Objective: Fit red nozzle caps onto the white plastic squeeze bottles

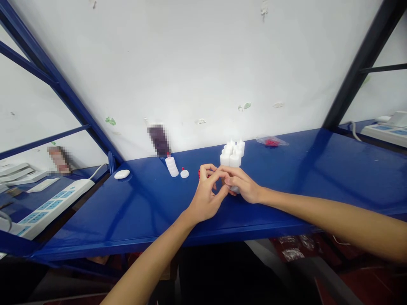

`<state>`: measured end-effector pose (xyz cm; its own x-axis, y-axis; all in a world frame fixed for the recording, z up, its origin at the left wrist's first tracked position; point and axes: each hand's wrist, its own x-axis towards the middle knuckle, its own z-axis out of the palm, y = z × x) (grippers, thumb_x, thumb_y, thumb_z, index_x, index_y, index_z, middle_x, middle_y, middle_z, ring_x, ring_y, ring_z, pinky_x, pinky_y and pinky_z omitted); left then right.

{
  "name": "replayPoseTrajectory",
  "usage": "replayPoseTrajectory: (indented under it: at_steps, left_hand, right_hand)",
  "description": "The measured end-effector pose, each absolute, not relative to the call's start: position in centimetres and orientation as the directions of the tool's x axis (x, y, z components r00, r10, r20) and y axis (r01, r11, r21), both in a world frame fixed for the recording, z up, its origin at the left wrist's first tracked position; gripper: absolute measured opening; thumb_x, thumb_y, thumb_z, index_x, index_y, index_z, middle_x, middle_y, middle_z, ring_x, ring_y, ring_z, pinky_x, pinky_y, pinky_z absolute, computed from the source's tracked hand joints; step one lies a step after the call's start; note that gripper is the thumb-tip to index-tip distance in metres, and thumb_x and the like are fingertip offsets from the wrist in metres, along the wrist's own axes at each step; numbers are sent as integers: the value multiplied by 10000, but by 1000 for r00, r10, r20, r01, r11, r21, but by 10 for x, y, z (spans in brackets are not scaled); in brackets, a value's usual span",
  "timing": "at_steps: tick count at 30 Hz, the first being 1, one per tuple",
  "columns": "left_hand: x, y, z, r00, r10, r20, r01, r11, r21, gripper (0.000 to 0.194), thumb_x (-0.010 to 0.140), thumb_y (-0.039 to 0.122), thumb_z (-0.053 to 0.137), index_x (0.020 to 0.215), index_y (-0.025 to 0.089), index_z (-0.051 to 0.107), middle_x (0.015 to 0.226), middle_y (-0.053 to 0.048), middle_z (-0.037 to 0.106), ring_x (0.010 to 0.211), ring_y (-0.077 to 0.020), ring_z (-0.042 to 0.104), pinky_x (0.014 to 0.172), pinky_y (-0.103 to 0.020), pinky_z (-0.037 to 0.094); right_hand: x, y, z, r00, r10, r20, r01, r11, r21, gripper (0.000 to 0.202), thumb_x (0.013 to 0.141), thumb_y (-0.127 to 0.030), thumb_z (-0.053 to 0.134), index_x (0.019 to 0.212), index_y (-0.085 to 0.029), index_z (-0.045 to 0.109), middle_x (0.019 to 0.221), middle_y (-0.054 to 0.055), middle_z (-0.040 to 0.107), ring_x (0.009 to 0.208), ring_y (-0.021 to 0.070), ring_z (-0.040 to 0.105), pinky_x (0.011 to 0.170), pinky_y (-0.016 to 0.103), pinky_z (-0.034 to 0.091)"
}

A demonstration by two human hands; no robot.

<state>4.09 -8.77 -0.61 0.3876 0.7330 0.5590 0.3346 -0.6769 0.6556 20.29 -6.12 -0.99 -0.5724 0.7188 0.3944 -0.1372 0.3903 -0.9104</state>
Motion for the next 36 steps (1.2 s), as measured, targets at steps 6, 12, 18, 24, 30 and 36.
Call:
replayPoseTrajectory:
  at_steps: [6,12,18,24,30,36]
  left_hand:
    - [-2,-57,7,48,751,658,470,-599,649,169,937,348,500,986,196,553,862,-16,536,722,-121,510,620,-214,410]
    - [-53,-29,7,-26,802,596,746,-381,546,207,899,396,529,955,207,592,552,73,466,511,-103,457,586,-221,354]
    - [-56,-22,-1,-3,847,532,846,-281,453,226,894,381,508,957,208,640,512,61,523,498,-131,498,589,-242,340]
    - [-51,-27,-1,6,832,554,843,-303,445,288,901,332,508,1124,194,626,501,70,523,490,-127,505,624,-233,369]
    - [-30,-49,-6,408,795,449,781,-558,279,179,889,264,517,945,199,673,548,46,545,517,-118,507,654,-244,378]
    - [-24,-55,-7,448,840,305,806,-527,268,264,887,238,522,1119,191,640,565,27,586,526,-149,535,574,-253,351]
  right_hand:
    - [203,-54,-15,-545,769,335,46,426,-904,343,960,-458,398,1170,-194,457,559,-73,469,481,112,432,482,227,362]
    - [202,-58,-9,-582,747,321,203,516,-832,212,939,-327,464,1085,-183,519,544,-82,446,479,95,373,497,227,290]
    - [204,-56,-9,-563,743,362,217,556,-803,160,873,-187,421,977,-183,542,651,-41,490,573,120,419,578,261,327]
    - [208,-55,-10,-633,678,374,121,564,-817,259,942,-197,298,971,-172,554,703,-2,518,683,159,470,702,307,364]
    - [205,-55,-8,-636,700,324,218,566,-795,194,954,-257,395,929,-171,567,774,7,571,722,152,509,692,282,366]
    - [203,-56,-7,-617,725,306,325,589,-740,314,977,-328,387,790,-169,583,675,-15,520,646,137,488,624,265,339]
